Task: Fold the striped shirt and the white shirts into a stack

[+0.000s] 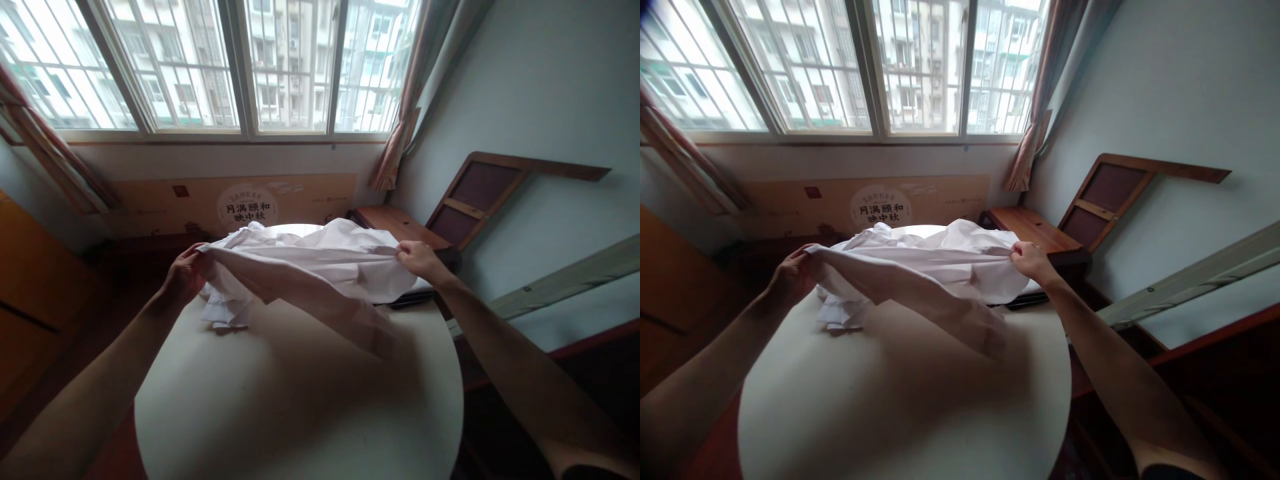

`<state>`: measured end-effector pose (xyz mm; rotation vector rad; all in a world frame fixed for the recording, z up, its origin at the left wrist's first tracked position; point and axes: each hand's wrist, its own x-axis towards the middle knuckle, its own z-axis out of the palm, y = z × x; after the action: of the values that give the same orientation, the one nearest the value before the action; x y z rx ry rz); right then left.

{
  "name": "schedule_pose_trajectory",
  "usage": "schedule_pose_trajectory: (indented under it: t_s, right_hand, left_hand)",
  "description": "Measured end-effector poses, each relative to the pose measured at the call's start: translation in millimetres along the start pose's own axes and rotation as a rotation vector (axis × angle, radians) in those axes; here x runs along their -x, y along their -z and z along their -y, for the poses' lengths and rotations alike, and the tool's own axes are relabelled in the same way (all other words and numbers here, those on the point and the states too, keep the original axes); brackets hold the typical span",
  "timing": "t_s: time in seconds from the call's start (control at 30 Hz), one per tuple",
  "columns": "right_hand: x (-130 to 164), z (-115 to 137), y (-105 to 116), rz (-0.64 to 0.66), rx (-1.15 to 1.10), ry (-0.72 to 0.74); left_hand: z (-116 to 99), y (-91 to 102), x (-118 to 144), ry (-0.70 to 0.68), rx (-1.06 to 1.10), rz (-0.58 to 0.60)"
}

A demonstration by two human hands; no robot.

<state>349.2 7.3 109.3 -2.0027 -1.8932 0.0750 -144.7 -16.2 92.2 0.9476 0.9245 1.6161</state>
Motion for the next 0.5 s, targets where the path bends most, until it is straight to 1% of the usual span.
schedule_pose_trajectory:
  t_s: [0.07, 0.13, 0.17, 0.23, 0.3, 0.33, 0.37, 0.4, 0.43, 0.5]
  right_hand:
    - [-3.8, -5.8, -7.8, 0.005, -0.176, -0.034]
    - [-6.9, -9.6, -15.5, -0.053, -0.263, -0.048]
    - [-8.4, -10.5, -19.1, -0.099, -0.263, -0.052]
    - [-11.6, -10.7, -24.8, -0.191, -0.219, -0.062]
    - [-14.2, -10.2, -27.3, -0.253, -0.164, -0.082]
    - [-14.7, -10.1, -26.7, -0.253, -0.148, -0.081]
    - [-14.0, -10.0, -24.4, -0.207, -0.154, -0.063]
    - [-11.8, -9.8, -20.5, -0.105, -0.187, -0.028]
    - [-7.5, -9.0, -15.2, 0.047, -0.246, 0.024]
    - [7.9, -4.3, -2.4, 0.448, -0.388, 0.162]
  left_hand:
    - [1.3, 6.1, 4.7, 0.054, -0.001, 0.108]
    - [5.1, 10.3, 7.5, 0.072, 0.000, 0.229]
    - [7.5, 11.8, 7.9, 0.073, 0.003, 0.266]
    - [12.0, 13.5, 6.5, 0.075, -0.001, 0.274]
    - [14.2, 13.0, 4.4, 0.085, -0.023, 0.221]
    - [14.0, 11.9, 3.9, 0.082, -0.025, 0.190]
    - [12.9, 10.6, 4.2, 0.071, -0.017, 0.160]
    - [11.1, 9.3, 5.5, 0.063, -0.003, 0.138]
    - [9.0, 8.7, 7.8, 0.062, 0.017, 0.132]
    - [5.1, 11.0, 14.3, 0.090, 0.081, 0.172]
